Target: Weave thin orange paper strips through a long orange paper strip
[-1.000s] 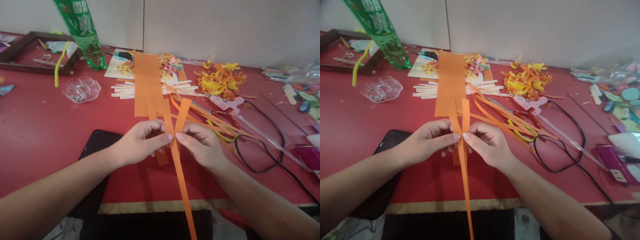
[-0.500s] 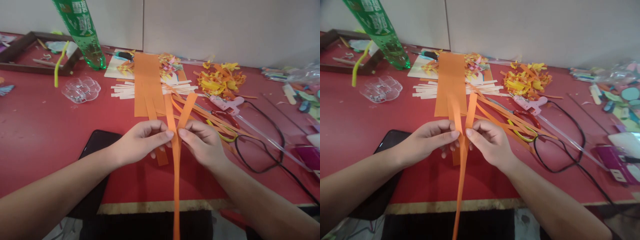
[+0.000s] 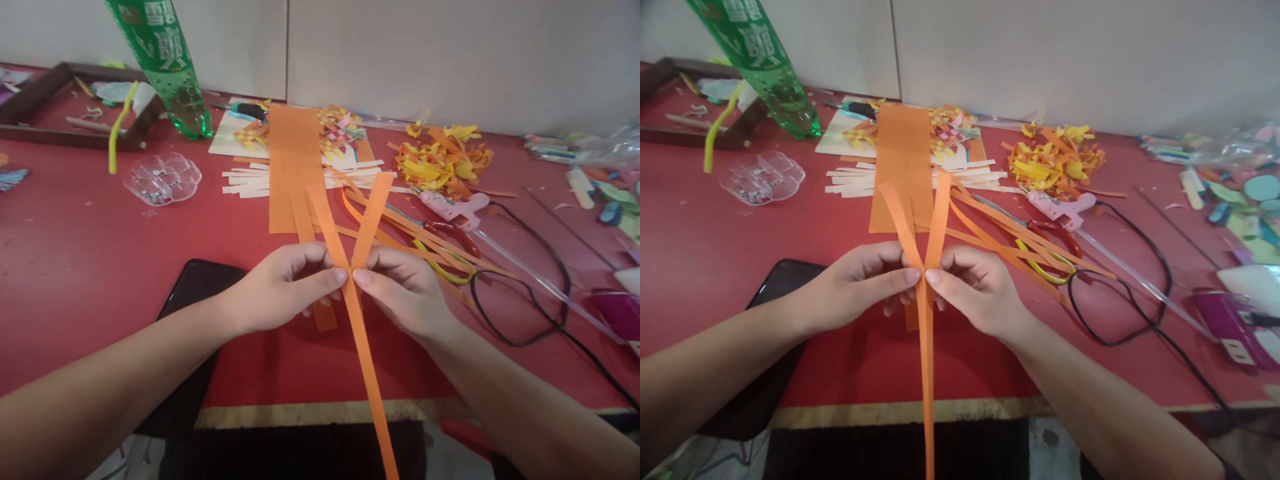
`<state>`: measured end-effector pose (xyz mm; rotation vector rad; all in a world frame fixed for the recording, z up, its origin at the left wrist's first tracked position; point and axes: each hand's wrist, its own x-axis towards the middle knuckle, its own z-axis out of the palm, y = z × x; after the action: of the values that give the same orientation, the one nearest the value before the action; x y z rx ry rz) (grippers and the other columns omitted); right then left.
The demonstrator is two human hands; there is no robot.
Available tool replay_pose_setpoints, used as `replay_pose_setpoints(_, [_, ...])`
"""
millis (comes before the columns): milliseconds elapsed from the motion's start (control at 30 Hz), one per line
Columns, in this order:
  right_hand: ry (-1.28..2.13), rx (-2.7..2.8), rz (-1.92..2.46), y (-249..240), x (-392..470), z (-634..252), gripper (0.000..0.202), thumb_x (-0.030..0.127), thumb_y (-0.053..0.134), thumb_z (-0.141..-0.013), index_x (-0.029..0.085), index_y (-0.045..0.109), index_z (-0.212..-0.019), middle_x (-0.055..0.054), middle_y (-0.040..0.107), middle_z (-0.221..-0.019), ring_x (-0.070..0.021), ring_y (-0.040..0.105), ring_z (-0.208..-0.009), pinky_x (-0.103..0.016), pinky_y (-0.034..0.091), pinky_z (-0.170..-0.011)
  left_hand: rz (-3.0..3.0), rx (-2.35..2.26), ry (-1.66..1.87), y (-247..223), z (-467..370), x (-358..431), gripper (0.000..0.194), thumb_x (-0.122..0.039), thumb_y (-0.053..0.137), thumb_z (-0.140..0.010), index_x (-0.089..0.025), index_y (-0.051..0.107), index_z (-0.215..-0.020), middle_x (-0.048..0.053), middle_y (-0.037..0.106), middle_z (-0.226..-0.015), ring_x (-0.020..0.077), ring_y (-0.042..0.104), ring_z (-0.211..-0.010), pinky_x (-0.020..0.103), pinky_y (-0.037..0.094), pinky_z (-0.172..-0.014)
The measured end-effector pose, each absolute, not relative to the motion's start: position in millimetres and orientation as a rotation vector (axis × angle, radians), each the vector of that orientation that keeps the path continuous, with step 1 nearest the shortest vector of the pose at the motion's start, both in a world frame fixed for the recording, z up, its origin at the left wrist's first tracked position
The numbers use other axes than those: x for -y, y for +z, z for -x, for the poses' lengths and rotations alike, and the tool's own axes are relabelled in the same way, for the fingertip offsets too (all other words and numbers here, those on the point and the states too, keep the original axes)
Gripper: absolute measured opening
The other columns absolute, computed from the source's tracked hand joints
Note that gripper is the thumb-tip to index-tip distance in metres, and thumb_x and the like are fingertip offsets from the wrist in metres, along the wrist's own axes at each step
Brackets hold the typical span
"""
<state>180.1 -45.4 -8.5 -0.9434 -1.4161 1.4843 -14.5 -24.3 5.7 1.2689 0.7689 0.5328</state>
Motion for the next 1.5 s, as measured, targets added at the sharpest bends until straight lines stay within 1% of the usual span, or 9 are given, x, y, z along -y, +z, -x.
replay_pose_setpoints(133, [1.369, 1.474, 0.995, -6, 44, -179, 0.020, 0.033, 0.068, -0.088, 0.020, 0.066, -0.073, 0.000, 0.066, -0.065, -0.0117, 0.057, -0.052, -0.027, 0.050, -0.050, -1.262, -0.793, 0.540, 7, 13, 24, 0.021, -0.035, 0.058, -0.092, -0.015, 0.061, -0.085, -0.001, 0.056, -0.075, 0.0097, 0.054, -0.064, 0.021, 0.048, -0.054])
replay_pose_setpoints(233, [1.307, 1.482, 1.043, -5, 44, -180, 0.023, 0.037, 0.068, -0.087, 0.020, 0.065, -0.071, 0.000, 0.065, -0.063, -0.0125, 0.057, -0.054, -0.026, 0.050, -0.050, -1.247, -0.837, 0.539, 8, 12, 24, 0.020, -0.034, 0.058, -0.091, -0.015, 0.062, -0.085, -0.001, 0.058, -0.075, 0.0102, 0.054, -0.064, 0.021, 0.048, -0.055])
replay_pose_setpoints(333, [1.286, 1.468, 1.063, -3, 44, -180, 0.025, 0.039, 0.069, -0.086, 0.020, 0.065, -0.070, -0.001, 0.065, -0.064, -0.0131, 0.059, -0.056, -0.026, 0.050, -0.050, -1.225, -0.853, 0.544, 8, 12, 24, 0.023, -0.038, 0.057, -0.092, -0.016, 0.062, -0.087, 0.000, 0.060, -0.076, 0.0109, 0.056, -0.066, 0.021, 0.048, -0.055])
replay_pose_setpoints(467, [1.309, 1.448, 1.070, -4, 44, -179, 0.025, 0.037, 0.069, -0.087, 0.020, 0.064, -0.069, 0.000, 0.062, -0.061, -0.0133, 0.059, -0.056, -0.026, 0.050, -0.050, -1.238, -0.784, 0.479, 7, 14, 25, 0.026, -0.043, 0.058, -0.092, -0.018, 0.062, -0.089, 0.000, 0.059, -0.080, 0.0120, 0.057, -0.072, 0.022, 0.050, -0.058])
replay_pose_setpoints(733, [1.504, 1.340, 0.995, -14, 44, -183, 0.025, 0.039, 0.068, -0.087, 0.020, 0.063, -0.071, 0.000, 0.065, -0.065, -0.0136, 0.059, -0.054, -0.029, 0.050, -0.053, -1.294, -0.791, 0.476, 6, 13, 25, 0.023, -0.038, 0.057, -0.093, -0.017, 0.056, -0.084, -0.002, 0.055, -0.076, 0.0090, 0.052, -0.063, 0.022, 0.048, -0.057])
replay_pose_setpoints(933, [1.313, 1.498, 1.057, -5, 44, -179, 0.032, 0.038, 0.072, -0.084, 0.020, 0.057, -0.062, 0.004, 0.056, -0.054, -0.0099, 0.051, -0.048, -0.024, 0.043, -0.046, -1.282, -0.807, 0.510, 5, 14, 24, 0.026, -0.039, 0.060, -0.091, -0.017, 0.054, -0.079, -0.003, 0.054, -0.072, 0.0090, 0.052, -0.062, 0.021, 0.046, -0.054])
replay_pose_setpoints(1100, [1.237, 1.502, 1.052, -5, 44, -177, 0.033, 0.040, 0.073, -0.083, 0.020, 0.058, -0.062, 0.002, 0.056, -0.058, -0.0111, 0.051, -0.054, -0.025, 0.043, -0.050, -1.246, -0.819, 0.522, 6, 13, 24, 0.022, -0.034, 0.060, -0.091, -0.016, 0.056, -0.080, -0.003, 0.054, -0.070, 0.0083, 0.054, -0.062, 0.020, 0.046, -0.054])
replay_pose_setpoints(1267, [1.330, 1.442, 1.048, -7, 45, -179, 0.023, 0.034, 0.069, -0.087, 0.021, 0.063, -0.070, 0.001, 0.060, -0.062, -0.0140, 0.059, -0.060, -0.028, 0.048, -0.055, -1.224, -0.866, 0.521, 9, 11, 24, 0.025, -0.038, 0.060, -0.091, -0.015, 0.057, -0.081, -0.002, 0.056, -0.073, 0.0083, 0.055, -0.062, 0.020, 0.047, -0.054])
replay_pose_setpoints(1500, [1.426, 1.346, 0.974, -10, 44, -180, 0.018, 0.026, 0.066, -0.090, 0.020, 0.064, -0.073, 0.001, 0.064, -0.065, -0.0120, 0.057, -0.056, -0.028, 0.048, -0.056, -1.246, -0.811, 0.445, 10, 13, 25, 0.025, -0.040, 0.059, -0.092, -0.016, 0.058, -0.085, -0.001, 0.060, -0.078, 0.0099, 0.057, -0.070, 0.019, 0.047, -0.054])
